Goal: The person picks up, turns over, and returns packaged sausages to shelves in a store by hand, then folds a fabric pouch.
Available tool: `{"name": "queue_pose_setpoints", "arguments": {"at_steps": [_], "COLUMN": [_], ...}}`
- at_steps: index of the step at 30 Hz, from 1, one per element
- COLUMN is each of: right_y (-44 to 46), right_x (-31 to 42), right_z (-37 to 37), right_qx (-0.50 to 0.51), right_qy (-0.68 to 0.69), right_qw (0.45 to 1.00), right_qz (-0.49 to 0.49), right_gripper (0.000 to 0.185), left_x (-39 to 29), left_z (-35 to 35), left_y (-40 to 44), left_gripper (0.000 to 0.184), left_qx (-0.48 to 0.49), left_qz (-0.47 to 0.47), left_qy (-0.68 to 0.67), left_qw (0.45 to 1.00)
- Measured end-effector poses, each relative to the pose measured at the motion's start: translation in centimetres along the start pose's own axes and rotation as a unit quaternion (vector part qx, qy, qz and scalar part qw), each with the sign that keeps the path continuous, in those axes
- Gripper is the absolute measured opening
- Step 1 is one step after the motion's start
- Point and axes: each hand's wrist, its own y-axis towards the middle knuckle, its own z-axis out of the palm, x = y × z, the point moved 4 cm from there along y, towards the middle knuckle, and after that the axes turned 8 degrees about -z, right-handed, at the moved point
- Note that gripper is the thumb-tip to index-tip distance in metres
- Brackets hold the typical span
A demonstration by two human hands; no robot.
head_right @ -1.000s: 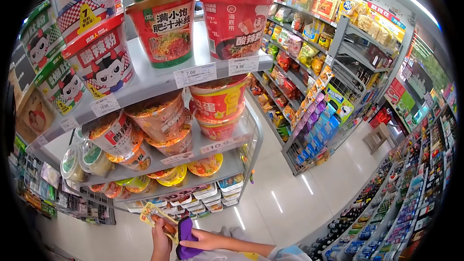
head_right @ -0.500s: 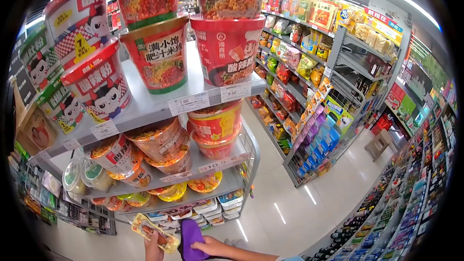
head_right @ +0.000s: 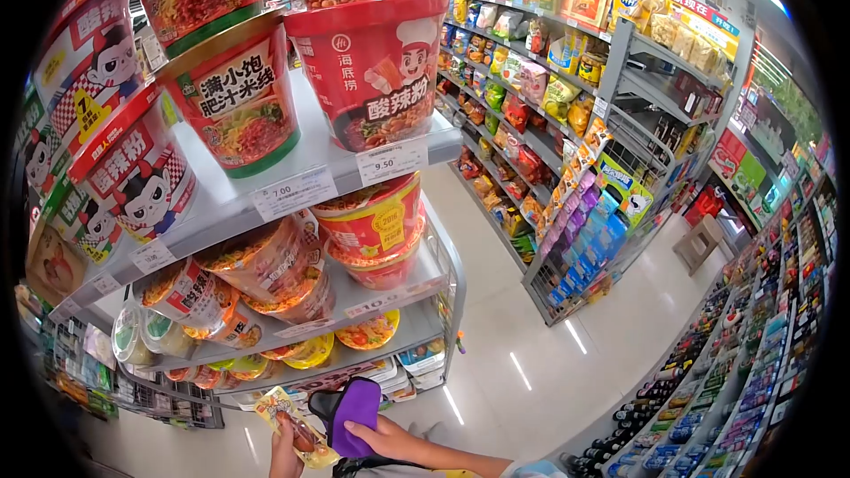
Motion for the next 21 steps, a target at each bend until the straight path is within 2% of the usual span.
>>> {"name": "queue_pose_setpoints", "arguments": {"at_steps": [1,3,4,5,6,7,10,11,13,16,17,19,21], "right_y": [0.2,0.2,0.2,0.1,-0.1,-0.2,-0.4,-0.3,-0.3,-0.1,0.0,-0.2,-0.5], "right_x": [-0.3,-1.7,-1.4,-1.2,-1.1,-1.4,-2.7,-2.8,-3.7,-6.5,-4.3,-1.0,-1.2], "right_z": [-0.3,-0.7,-0.8,-0.9,-1.0,-1.5,-2.7,-3.1,-4.1,-5.9,-4.9,-3.9,-3.5], "right_qx": [0.004,0.021,0.025,-0.02,-0.066,-0.064,0.046,0.045,-0.014,0.021,0.02,-0.068,-0.063], "right_qy": [0.001,0.112,0.11,0.222,0.33,0.327,0.498,0.495,0.411,0.434,0.433,0.284,0.283], "right_qw": [1.0,0.989,0.989,0.967,0.929,0.93,0.862,0.863,0.902,0.893,0.893,0.948,0.947], "right_qz": [0.0,0.091,0.092,0.122,0.151,0.154,0.088,0.091,0.132,0.119,0.121,0.128,0.139], "right_gripper": [0.036,0.049,0.049,0.053,0.058,0.058,0.054,0.054,0.049,0.041,0.041,0.038,0.037], "left_x": [0.4,2.2,1.6,1.0,0.3,0.1,-0.5,0.1,2.1,2.2,2.4,3.0,3.4], "left_z": [-0.2,-1.4,-1.0,0.0,1.0,1.4,2.3,2.0,0.6,1.1,0.9,0.8,0.8], "left_y": [0.3,1.3,1.2,1.0,0.9,0.9,1.1,1.3,1.9,1.8,1.8,2.0,2.1], "left_gripper": [0.041,0.038,0.038,0.036,0.042,0.042,0.04,0.04,0.042,0.039,0.039,0.038,0.036], "left_qx": [-0.001,-0.034,-0.037,0.007,0.051,0.06,0.074,0.073,0.02,0.002,0.002,0.077,0.084], "left_qz": [-0.009,-0.001,0.001,0.002,0.003,-0.004,0.004,0.004,-0.05,-0.069,-0.07,-0.096,-0.101], "left_qy": [0.004,-0.028,-0.031,0.003,0.035,0.03,0.055,0.05,0.103,0.103,0.1,0.094,0.088], "left_qw": [1.0,0.999,0.999,1.0,0.998,0.998,0.996,0.996,0.993,0.992,0.993,0.988,0.987]}}
